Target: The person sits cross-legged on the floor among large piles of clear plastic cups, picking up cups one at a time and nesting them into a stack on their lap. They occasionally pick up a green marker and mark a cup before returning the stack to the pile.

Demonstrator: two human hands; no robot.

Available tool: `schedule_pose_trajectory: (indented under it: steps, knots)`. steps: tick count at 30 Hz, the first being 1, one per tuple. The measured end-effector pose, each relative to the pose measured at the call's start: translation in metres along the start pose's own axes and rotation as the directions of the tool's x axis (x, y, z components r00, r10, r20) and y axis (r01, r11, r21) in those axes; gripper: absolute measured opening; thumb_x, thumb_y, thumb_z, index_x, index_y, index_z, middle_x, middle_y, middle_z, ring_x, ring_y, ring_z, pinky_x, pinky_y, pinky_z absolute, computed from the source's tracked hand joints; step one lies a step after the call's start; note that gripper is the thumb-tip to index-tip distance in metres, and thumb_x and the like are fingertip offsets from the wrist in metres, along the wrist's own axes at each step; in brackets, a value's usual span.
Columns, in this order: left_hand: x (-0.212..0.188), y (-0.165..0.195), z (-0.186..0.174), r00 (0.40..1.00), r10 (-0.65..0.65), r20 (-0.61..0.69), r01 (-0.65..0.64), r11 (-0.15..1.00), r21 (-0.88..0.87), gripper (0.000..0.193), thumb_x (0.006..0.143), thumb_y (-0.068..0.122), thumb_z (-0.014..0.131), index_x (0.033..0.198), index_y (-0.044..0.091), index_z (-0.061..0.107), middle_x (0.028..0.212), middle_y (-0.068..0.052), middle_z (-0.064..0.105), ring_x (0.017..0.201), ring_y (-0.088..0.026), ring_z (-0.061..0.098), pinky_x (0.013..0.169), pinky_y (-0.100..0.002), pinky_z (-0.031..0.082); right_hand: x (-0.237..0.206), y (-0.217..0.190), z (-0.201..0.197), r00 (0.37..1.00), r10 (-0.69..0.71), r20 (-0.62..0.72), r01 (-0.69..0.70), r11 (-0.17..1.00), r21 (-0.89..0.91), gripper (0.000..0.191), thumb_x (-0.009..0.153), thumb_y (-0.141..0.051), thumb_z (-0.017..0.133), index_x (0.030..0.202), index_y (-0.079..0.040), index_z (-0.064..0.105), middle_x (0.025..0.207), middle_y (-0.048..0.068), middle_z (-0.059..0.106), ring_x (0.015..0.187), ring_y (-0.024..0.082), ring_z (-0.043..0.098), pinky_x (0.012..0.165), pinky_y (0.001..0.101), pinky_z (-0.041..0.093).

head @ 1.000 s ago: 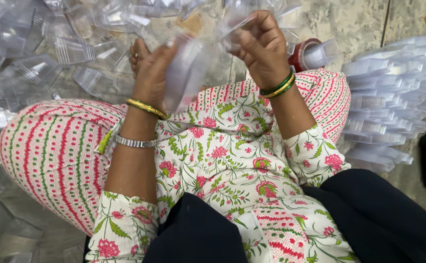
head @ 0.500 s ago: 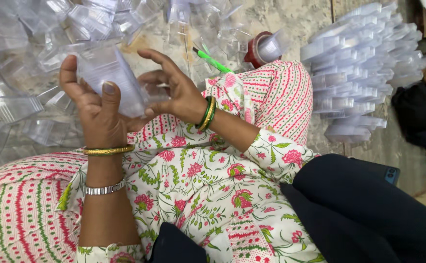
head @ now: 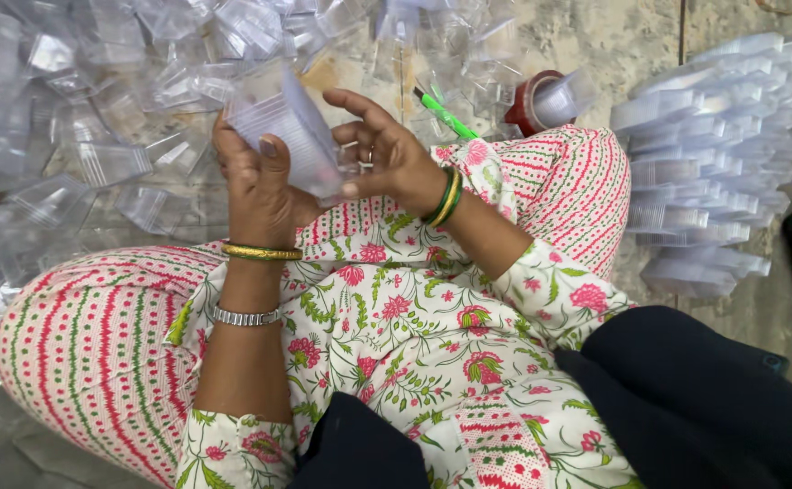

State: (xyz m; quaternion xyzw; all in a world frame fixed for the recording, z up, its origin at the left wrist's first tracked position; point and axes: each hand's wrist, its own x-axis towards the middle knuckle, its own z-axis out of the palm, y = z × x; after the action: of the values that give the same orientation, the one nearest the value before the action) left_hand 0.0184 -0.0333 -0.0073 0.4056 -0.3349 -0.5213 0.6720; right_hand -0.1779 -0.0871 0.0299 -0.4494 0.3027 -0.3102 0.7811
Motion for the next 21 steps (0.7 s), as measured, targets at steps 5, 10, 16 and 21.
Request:
schedule_pose_trajectory:
  steps: [5,10,16,21]
  knots:
    - [0.000,-0.005,0.004,1.000,0.005,-0.011,-0.005,1.000,-0.027,0.080,0.106,0.045,0.069,0.159,0.007,0.024,0.154,-0.011,0.044,0.142,-0.020,0.043,0.123,-0.036,0.036,-0.002,0.011,0.003,0.965,-0.232,-0.120,0.206,0.958,-0.199,0.112,0.084,0.008,0.086,0.170,-0.013,0.018,0.132,0.010,0.063,0.116,0.017,0.060,0.111,0.0357,0.052]
    - [-0.001,0.003,0.003,1.000,0.011,0.027,-0.017,0.973,0.232,0.074,0.105,0.026,0.078,0.156,0.003,0.031,0.149,-0.017,0.041,0.140,-0.024,0.044,0.125,-0.041,0.039,-0.005,0.015,0.004,0.947,-0.311,-0.085,0.304,0.949,-0.086,0.116,0.086,0.002,0.087,0.170,-0.019,0.009,0.140,0.009,0.061,0.120,0.016,0.060,0.106,0.0315,0.049]
    - [-0.002,0.001,0.011,0.983,-0.178,0.041,0.181,0.980,-0.087,0.095,0.083,0.006,0.085,0.152,0.010,0.021,0.140,-0.011,0.053,0.125,-0.023,0.061,0.105,-0.038,0.057,0.006,0.009,-0.029,0.973,-0.203,0.112,0.210,0.976,-0.061,0.081,0.092,0.001,0.081,0.160,-0.018,0.040,0.149,0.010,0.062,0.132,0.018,0.063,0.114,0.0368,0.054]
    - [0.006,0.004,0.014,0.996,0.051,0.069,-0.062,0.982,0.176,0.076,0.086,0.000,0.089,0.143,0.002,0.038,0.132,-0.009,0.054,0.123,-0.021,0.061,0.104,-0.037,0.059,0.032,0.002,-0.116,0.856,-0.360,-0.371,-0.331,0.168,-0.928,0.018,0.095,-0.024,0.078,0.100,-0.007,0.078,0.095,0.017,0.074,0.086,0.034,0.073,0.079,0.0422,0.058]
